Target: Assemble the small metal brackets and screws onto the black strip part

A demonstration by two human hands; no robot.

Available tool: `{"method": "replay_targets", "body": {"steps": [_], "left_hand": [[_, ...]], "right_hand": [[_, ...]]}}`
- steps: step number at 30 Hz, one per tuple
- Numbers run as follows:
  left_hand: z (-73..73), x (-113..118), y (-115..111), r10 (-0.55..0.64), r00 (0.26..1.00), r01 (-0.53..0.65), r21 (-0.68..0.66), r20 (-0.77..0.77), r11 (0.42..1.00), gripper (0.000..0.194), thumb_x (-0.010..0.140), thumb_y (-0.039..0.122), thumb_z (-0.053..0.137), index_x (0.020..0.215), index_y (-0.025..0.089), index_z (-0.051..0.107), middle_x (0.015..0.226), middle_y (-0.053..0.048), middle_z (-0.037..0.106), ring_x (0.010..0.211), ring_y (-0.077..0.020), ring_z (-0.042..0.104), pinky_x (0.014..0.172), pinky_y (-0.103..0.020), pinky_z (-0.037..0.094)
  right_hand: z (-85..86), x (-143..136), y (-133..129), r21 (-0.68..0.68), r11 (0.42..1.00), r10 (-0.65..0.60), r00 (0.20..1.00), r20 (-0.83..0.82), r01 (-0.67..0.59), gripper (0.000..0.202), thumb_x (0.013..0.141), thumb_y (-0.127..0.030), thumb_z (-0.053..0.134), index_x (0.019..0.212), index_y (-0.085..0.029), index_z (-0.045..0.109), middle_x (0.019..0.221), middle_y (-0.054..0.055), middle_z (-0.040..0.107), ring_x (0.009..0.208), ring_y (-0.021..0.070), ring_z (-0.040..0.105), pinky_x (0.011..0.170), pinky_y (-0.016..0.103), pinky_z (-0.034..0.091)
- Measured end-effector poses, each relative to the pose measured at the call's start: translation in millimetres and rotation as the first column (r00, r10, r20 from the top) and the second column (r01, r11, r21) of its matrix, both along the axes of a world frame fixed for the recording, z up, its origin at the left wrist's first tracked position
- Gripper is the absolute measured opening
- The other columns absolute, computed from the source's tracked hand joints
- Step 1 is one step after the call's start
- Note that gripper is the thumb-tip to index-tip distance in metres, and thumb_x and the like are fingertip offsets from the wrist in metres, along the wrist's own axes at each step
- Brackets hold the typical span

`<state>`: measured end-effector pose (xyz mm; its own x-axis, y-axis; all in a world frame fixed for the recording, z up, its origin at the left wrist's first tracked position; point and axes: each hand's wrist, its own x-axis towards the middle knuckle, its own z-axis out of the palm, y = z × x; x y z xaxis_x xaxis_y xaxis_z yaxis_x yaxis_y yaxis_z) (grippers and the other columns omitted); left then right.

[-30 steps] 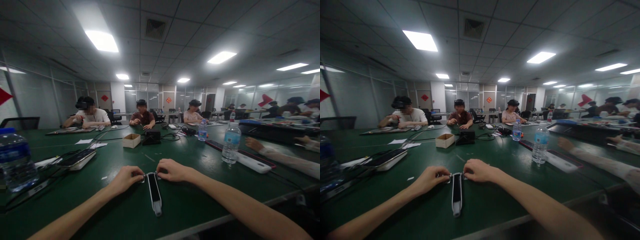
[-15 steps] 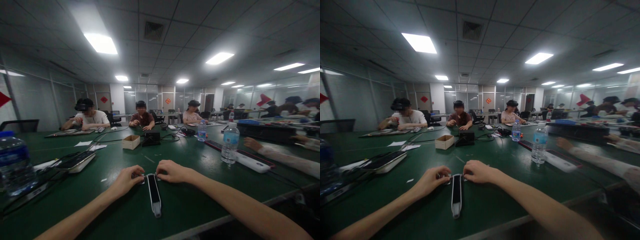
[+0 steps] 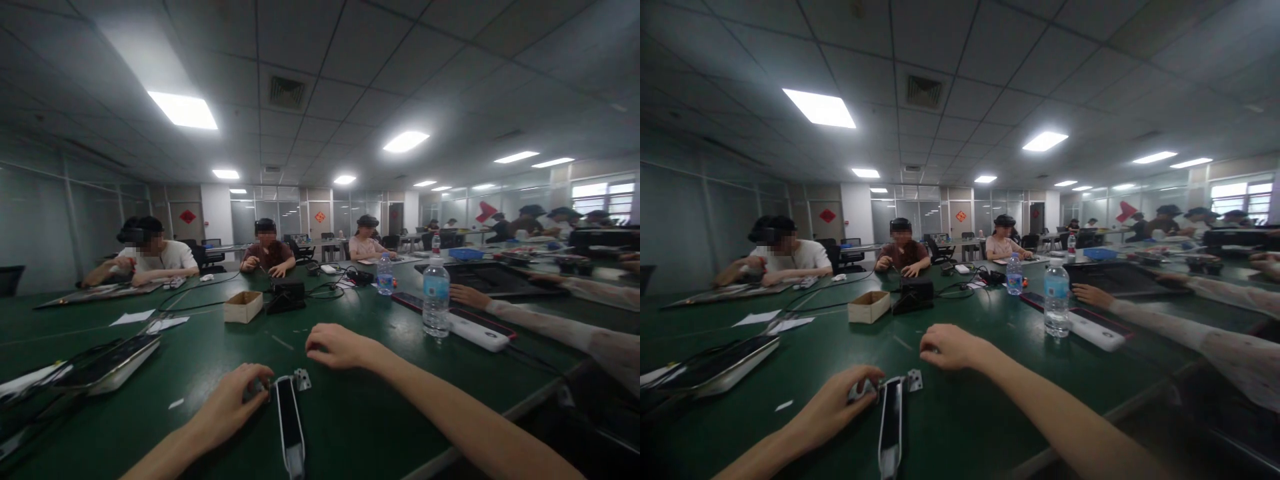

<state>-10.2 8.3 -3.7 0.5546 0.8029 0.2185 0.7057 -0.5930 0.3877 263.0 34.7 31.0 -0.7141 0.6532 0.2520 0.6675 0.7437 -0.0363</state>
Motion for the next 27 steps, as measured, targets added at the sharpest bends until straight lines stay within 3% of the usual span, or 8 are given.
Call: {"method": "replay_targets", "body": {"steps": [3,7,15,20,27], "left_hand": [[1.0,1.0,-0.8,0.006,1.000,-0.006,0.013,-0.001,1.000,0.025,0.086,0.025,0.049,0.108,0.022,0.062,0.102,-0.004,0.066,0.090,-0.0203,0.060,0.079,-0.029,0.047],[0.4,2.9,0.0,0.026,0.999,-0.025,0.044,-0.019,0.999,0.024,0.087,0.025,0.049,0.106,0.021,0.063,0.100,-0.004,0.066,0.091,-0.0211,0.060,0.081,-0.031,0.047],[-7.6,0.8,4.6,0.000,1.000,0.002,0.089,-0.028,0.996,0.022,0.087,0.024,0.049,0.105,0.023,0.062,0.101,-0.003,0.066,0.092,-0.0209,0.059,0.083,-0.032,0.047],[-11.2,0.9,6.3,0.021,1.000,-0.019,0.080,-0.022,0.997,0.021,0.087,0.020,0.049,0.102,0.025,0.063,0.100,-0.002,0.066,0.092,-0.0203,0.059,0.084,-0.031,0.046],[-14.2,1.6,6.8,0.015,1.000,-0.013,0.103,-0.024,0.995,0.022,0.087,0.017,0.048,0.101,0.025,0.063,0.100,-0.001,0.066,0.092,-0.0198,0.059,0.082,-0.030,0.045]], "right_hand": [[4.9,23.1,13.2,0.031,0.987,-0.159,0.987,0.006,0.159,0.019,0.088,-0.023,0.054,0.100,-0.015,0.066,0.100,0.009,0.064,0.094,0.0194,0.058,0.082,0.029,0.042],[1.4,47.1,27.1,-0.033,0.967,-0.252,0.966,0.056,0.254,0.017,0.082,-0.019,0.058,0.094,-0.016,0.069,0.091,0.007,0.067,0.083,0.0186,0.061,0.070,0.026,0.043],[-8.4,46.5,26.9,-0.207,0.912,-0.321,0.930,0.177,0.354,0.016,0.073,-0.014,0.063,0.086,-0.018,0.071,0.082,0.004,0.069,0.070,0.0165,0.063,0.054,0.022,0.041],[-4.8,38.6,20.3,-0.204,0.919,-0.310,0.938,0.157,0.338,0.014,0.070,-0.011,0.064,0.080,-0.017,0.071,0.076,0.003,0.067,0.065,0.0150,0.061,0.053,0.021,0.041],[2.6,6.5,-3.0,-0.126,0.981,-0.148,0.989,0.029,0.150,0.018,0.088,-0.024,0.052,0.095,-0.015,0.067,0.095,0.007,0.065,0.085,0.0175,0.060,0.074,0.026,0.046]]}}
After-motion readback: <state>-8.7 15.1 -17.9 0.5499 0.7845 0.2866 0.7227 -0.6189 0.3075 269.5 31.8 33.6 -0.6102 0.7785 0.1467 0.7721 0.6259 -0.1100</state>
